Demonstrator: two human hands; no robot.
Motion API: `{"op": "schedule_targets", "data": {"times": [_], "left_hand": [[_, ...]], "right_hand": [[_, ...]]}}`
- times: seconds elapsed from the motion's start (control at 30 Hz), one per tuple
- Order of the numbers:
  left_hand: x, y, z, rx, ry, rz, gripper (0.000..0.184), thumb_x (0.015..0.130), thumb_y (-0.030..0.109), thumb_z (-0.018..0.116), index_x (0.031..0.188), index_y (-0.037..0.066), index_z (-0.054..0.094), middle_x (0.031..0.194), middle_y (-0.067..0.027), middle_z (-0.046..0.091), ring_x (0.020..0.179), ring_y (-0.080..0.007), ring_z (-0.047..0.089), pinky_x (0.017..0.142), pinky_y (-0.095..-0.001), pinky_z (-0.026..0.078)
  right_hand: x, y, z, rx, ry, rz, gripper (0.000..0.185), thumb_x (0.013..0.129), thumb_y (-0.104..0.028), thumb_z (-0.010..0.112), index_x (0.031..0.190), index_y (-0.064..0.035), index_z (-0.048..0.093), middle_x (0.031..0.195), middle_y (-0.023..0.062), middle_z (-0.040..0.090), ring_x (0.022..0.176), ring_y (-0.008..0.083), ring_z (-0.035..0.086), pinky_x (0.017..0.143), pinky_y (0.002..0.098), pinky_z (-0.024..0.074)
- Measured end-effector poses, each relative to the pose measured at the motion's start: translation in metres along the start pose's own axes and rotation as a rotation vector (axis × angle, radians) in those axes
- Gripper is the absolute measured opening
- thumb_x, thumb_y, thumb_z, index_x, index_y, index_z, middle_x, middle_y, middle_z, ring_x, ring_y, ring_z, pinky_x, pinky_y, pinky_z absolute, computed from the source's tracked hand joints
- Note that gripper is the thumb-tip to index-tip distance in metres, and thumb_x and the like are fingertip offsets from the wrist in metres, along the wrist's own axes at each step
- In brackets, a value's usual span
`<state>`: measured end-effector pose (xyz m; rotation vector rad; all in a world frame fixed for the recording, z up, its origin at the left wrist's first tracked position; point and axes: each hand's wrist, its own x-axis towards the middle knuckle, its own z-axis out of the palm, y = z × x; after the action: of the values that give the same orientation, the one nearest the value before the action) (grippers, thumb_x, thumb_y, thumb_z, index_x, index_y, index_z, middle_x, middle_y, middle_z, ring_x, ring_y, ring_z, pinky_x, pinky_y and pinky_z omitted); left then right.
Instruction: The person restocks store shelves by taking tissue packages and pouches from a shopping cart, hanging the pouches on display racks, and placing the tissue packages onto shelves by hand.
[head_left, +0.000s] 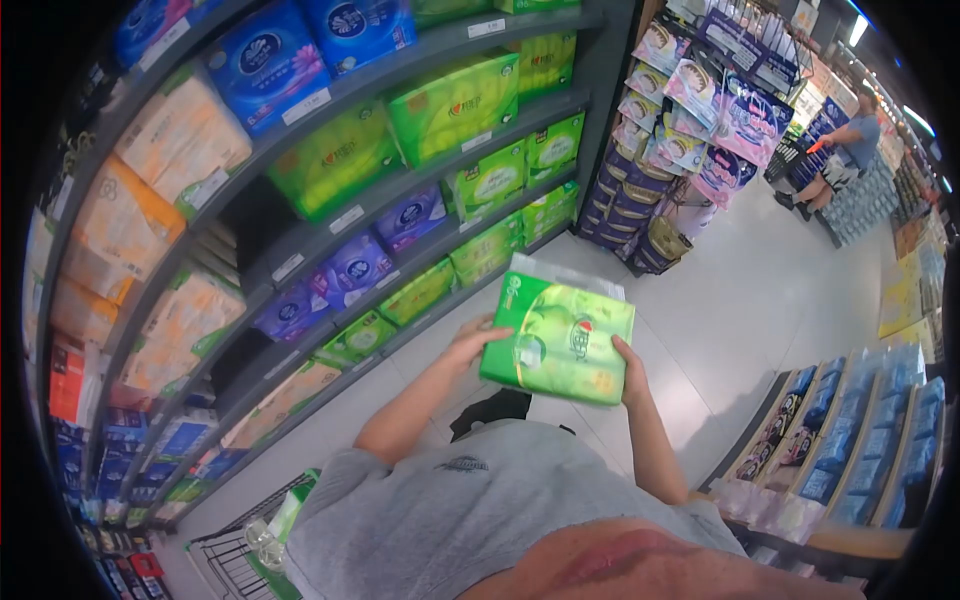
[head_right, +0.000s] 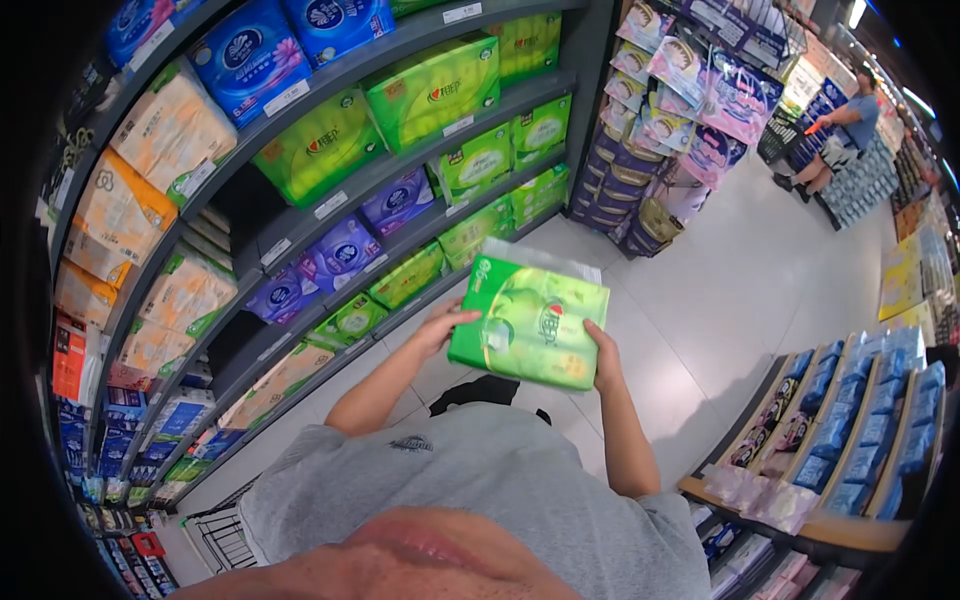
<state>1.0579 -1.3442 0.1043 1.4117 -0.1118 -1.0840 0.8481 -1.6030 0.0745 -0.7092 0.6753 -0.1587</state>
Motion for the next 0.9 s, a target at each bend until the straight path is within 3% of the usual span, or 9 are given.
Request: {"op": "schedule_targets", "data": {"times": [0.13,0.2,0.37,0.47,0.53,0.63,0.77,0.83,0.9], "left_hand": [[0.083,0.109,-0.030,0.008,-0.078,0.296,0.076,0.078,0.021,0.076,0.139,-0.005,0.038,0.122,-0.0172,0.058,0.110,-0.0231,0.059,0.094,-0.0342,0.047],[0.094,0.184,-0.030,0.072,-0.015,0.427,0.079,0.076,0.020,0.077,0.140,-0.005,0.036,0.127,-0.0181,0.054,0.116,-0.0254,0.054,0.099,-0.0354,0.043],[0.110,0.329,-0.032,0.364,-0.043,0.890,0.093,0.072,0.018,0.081,0.145,-0.005,0.027,0.141,-0.0204,0.042,0.130,-0.0283,0.043,0.110,-0.0379,0.032],[0.099,0.391,-0.029,0.688,0.098,1.234,0.110,0.063,0.031,0.088,0.145,-0.005,0.025,0.141,-0.0231,0.042,0.131,-0.0310,0.043,0.109,-0.0397,0.035],[0.085,0.433,-0.025,0.841,0.189,1.345,0.117,0.059,0.035,0.090,0.146,-0.005,0.022,0.143,-0.0241,0.039,0.133,-0.0319,0.041,0.110,-0.0411,0.034],[0.091,0.488,-0.044,1.087,0.426,1.364,0.122,0.055,0.033,0.092,0.147,-0.003,0.020,0.142,-0.0241,0.041,0.129,-0.0334,0.045,0.107,-0.0410,0.038],[0.104,0.540,-0.059,1.228,0.638,1.364,0.100,0.061,0.023,0.090,0.141,0.004,0.032,0.124,-0.0167,0.059,0.113,-0.0286,0.059,0.095,-0.0379,0.048],[0.120,0.558,-0.065,1.163,0.700,1.272,0.083,0.064,0.020,0.087,0.132,0.004,0.043,0.117,-0.0150,0.064,0.105,-0.0280,0.064,0.089,-0.0375,0.050],[0.141,0.567,-0.065,1.081,0.816,1.170,0.043,0.069,0.021,0.082,0.107,0.008,0.066,0.101,-0.0102,0.071,0.095,-0.0255,0.067,0.082,-0.0356,0.051]], "right_hand": [[0.076,-0.105,0.070,-0.153,-0.120,-0.133,0.051,0.090,-0.030,0.063,0.125,0.0051,0.050,0.116,0.0154,0.062,0.101,0.0228,0.063,0.088,0.0348,0.0508],[0.113,-0.154,0.111,-0.345,-0.163,-0.413,0.052,0.089,-0.027,0.066,0.125,0.0065,0.050,0.115,0.0137,0.062,0.102,0.0202,0.061,0.089,0.0329,0.0485],[0.155,-0.282,0.201,-0.710,-0.346,-0.614,0.060,0.078,-0.022,0.077,0.125,0.0047,0.050,0.114,0.0122,0.061,0.103,0.0186,0.059,0.091,0.0314,0.0468],[0.165,-0.343,0.245,-1.048,-0.274,-0.753,0.077,0.066,-0.020,0.084,0.129,0.0039,0.045,0.118,0.0120,0.058,0.107,0.0219,0.057,0.091,0.0347,0.0477],[0.173,-0.372,0.277,-1.080,-0.289,-1.042,0.065,0.065,-0.012,0.084,0.121,0.0030,0.054,0.113,0.0104,0.063,0.102,0.0206,0.060,0.089,0.0346,0.0497],[0.207,-0.427,0.335,-1.123,-0.371,-1.167,0.056,0.066,-0.010,0.084,0.115,0.0019,0.061,0.106,0.0099,0.067,0.095,0.0191,0.063,0.083,0.0336,0.0528],[0.259,-0.473,0.395,-1.099,-0.549,-1.359,0.061,0.064,-0.019,0.088,0.113,0.0023,0.059,0.106,0.0121,0.068,0.095,0.0221,0.065,0.084,0.0339,0.0529],[0.300,-0.493,0.415,-1.115,-0.589,-1.494,0.046,0.070,-0.011,0.083,0.110,0.0017,0.063,0.104,0.0092,0.068,0.093,0.0178,0.064,0.081,0.0329,0.0523],[0.319,-0.505,0.438,-1.175,-0.563,-1.469,0.040,0.072,-0.013,0.082,0.105,0.0009,0.065,0.098,0.0078,0.070,0.089,0.0164,0.066,0.079,0.0312,0.0528]]}}
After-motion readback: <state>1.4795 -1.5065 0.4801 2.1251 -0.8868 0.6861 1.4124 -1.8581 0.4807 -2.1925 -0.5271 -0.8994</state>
